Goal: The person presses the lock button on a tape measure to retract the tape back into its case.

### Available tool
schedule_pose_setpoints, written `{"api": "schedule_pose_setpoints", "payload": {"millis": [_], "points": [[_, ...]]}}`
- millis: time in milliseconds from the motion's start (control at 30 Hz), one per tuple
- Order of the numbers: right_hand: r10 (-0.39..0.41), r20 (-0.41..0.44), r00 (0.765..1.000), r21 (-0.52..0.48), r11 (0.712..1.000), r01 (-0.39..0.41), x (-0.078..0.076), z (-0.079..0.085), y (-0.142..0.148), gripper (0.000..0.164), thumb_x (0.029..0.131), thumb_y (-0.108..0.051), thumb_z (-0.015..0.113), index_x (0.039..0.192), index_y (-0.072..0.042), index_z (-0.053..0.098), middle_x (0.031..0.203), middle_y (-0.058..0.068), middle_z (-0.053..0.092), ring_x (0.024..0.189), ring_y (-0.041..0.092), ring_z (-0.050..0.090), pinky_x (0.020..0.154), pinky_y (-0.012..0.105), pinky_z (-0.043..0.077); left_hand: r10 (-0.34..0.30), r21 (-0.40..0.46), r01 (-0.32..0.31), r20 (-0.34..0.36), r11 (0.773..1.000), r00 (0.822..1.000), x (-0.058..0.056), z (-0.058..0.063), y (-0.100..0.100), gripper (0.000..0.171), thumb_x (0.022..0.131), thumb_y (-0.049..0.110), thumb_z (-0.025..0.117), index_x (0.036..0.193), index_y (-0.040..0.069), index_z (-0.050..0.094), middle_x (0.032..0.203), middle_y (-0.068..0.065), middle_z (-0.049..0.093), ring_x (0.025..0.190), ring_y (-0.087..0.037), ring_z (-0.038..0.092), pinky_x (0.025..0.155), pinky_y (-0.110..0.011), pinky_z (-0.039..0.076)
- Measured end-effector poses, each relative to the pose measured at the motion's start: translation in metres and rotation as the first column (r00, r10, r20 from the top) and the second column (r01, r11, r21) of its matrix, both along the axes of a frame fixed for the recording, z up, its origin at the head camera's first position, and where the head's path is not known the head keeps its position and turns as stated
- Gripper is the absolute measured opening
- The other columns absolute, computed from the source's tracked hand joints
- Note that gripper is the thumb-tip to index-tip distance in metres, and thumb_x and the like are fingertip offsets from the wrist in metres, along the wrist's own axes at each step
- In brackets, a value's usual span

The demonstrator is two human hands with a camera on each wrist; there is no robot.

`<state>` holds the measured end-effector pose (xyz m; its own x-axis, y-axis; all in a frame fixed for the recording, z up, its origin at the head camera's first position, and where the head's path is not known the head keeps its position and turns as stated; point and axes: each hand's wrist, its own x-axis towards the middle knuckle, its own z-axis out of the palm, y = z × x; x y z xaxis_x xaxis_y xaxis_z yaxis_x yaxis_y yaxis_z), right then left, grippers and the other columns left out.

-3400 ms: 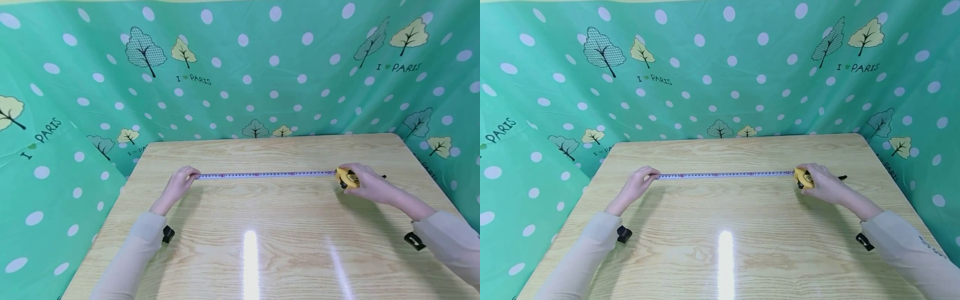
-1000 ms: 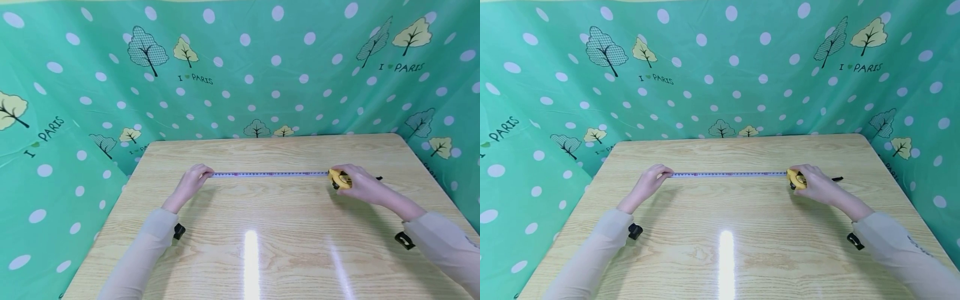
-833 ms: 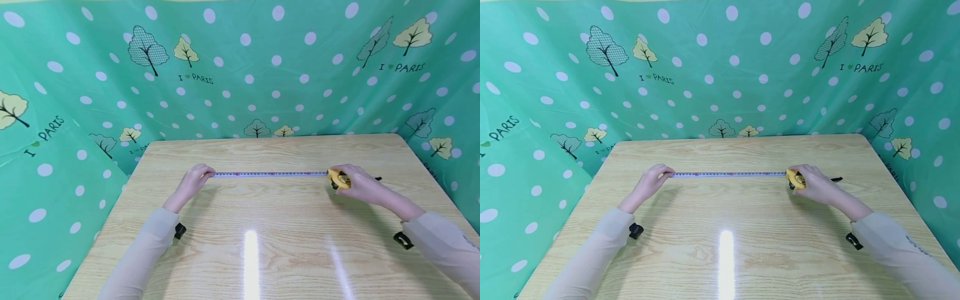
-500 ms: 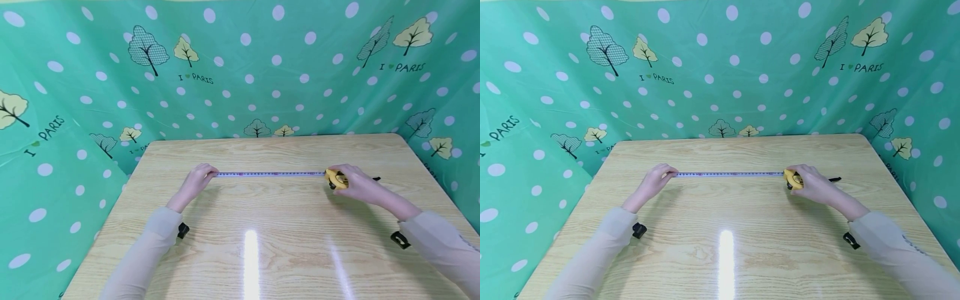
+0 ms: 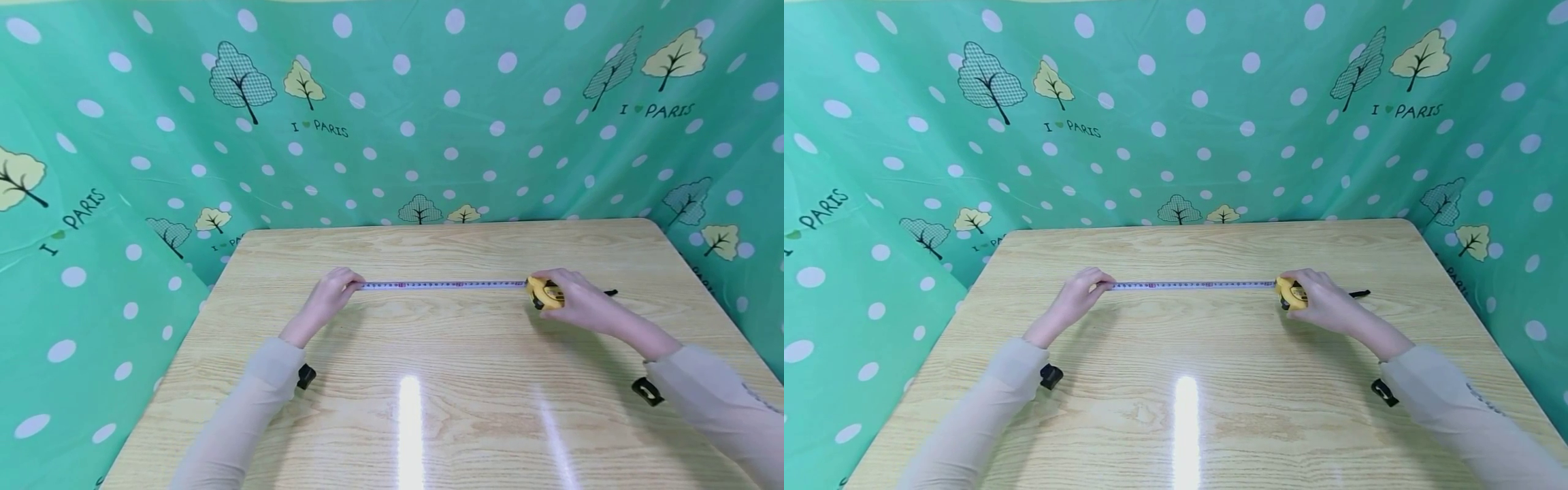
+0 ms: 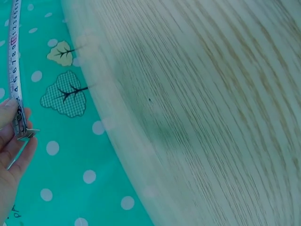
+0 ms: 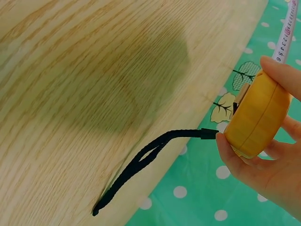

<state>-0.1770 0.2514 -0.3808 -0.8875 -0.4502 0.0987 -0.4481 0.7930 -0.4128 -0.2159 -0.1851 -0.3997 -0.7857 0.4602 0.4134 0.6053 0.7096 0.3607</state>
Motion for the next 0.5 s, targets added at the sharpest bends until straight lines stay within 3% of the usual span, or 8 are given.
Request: {"api": "schedule_pose_setpoints", "payload": {"millis": [500], "points": [[-0.002, -0.01, 1.0, 0.003, 1.0, 0.002, 0.0002, -0.0004, -0.0061, 0.066, 0.068, -0.013, 0.075, 0.124, 0.001, 0.043, 0.11, 0.022, 0.051, 0.097, 0.038, 0.046, 0.073, 0.051, 0.046, -0.037, 0.006, 0.037, -0.04, 0.999, 0.999, 0.0015, -0.0011, 0.0076, 0.006, 0.08, 0.002, 0.062, 0.085, 0.003, 0.064, 0.08, -0.005, 0.062, 0.075, -0.017, 0.057, 0.067, -0.024, 0.05]]}}
